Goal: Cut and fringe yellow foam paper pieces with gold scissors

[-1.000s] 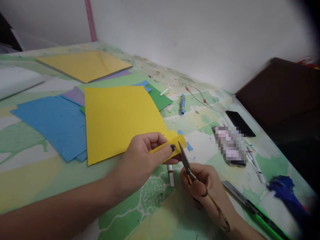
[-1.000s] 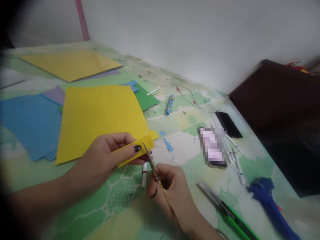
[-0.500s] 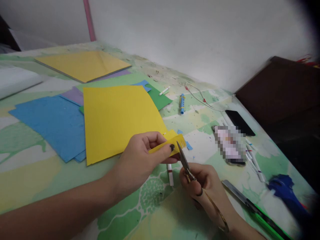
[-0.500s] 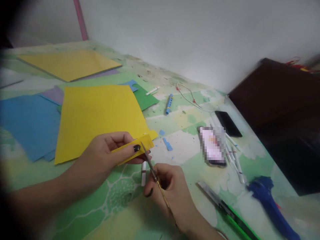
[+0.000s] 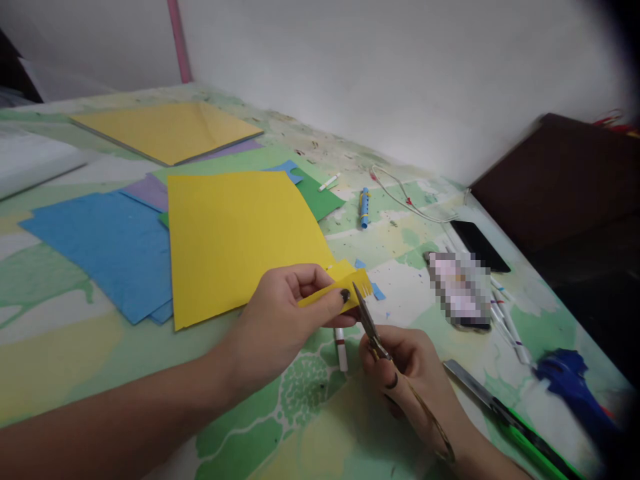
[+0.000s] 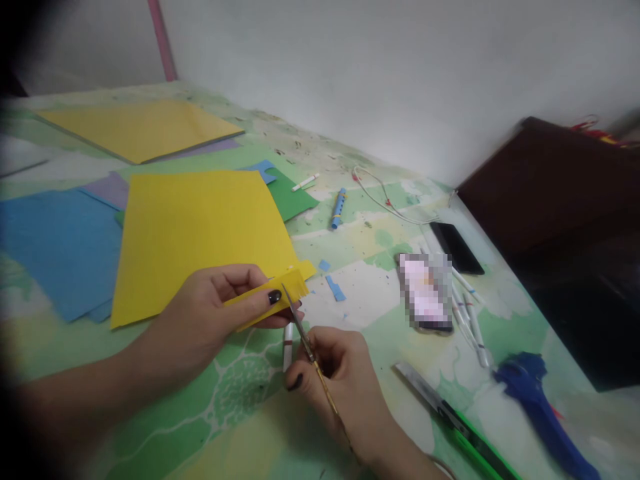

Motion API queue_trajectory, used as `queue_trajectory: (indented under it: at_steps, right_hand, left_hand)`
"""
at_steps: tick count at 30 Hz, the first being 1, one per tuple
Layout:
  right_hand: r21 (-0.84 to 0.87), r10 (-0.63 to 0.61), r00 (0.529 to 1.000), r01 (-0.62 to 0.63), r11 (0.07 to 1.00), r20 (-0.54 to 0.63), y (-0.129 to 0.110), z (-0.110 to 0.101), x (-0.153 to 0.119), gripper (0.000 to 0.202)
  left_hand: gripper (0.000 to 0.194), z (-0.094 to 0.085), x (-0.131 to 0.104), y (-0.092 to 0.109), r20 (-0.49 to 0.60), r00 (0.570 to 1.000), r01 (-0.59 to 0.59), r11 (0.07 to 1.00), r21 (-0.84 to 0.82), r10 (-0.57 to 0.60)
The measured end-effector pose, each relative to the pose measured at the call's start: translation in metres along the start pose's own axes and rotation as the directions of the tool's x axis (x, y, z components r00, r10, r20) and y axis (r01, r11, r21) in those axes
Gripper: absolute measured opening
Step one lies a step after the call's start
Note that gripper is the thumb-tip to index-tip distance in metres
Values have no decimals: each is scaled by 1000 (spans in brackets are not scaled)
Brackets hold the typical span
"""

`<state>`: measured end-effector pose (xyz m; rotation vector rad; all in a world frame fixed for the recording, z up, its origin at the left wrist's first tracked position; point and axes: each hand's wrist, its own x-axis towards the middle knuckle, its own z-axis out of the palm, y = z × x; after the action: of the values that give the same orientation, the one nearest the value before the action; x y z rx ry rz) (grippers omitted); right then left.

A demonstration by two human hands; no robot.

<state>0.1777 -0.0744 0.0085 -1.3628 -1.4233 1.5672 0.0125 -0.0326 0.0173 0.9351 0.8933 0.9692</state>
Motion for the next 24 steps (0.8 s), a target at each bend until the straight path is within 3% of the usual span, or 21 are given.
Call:
queue_trajectory:
  at_steps: [16, 24]
  right_hand:
    - [-144, -1, 994, -14, 989, -106, -4, 2, 5, 49]
    - [-140, 46, 993, -62, 988, -112, -2, 1, 4, 39]
  left_hand:
    - [18, 0, 0, -1, -2, 1000, 9, 1000, 1, -9]
    - [17, -1, 1, -1, -3, 1000, 10, 1000, 14, -10]
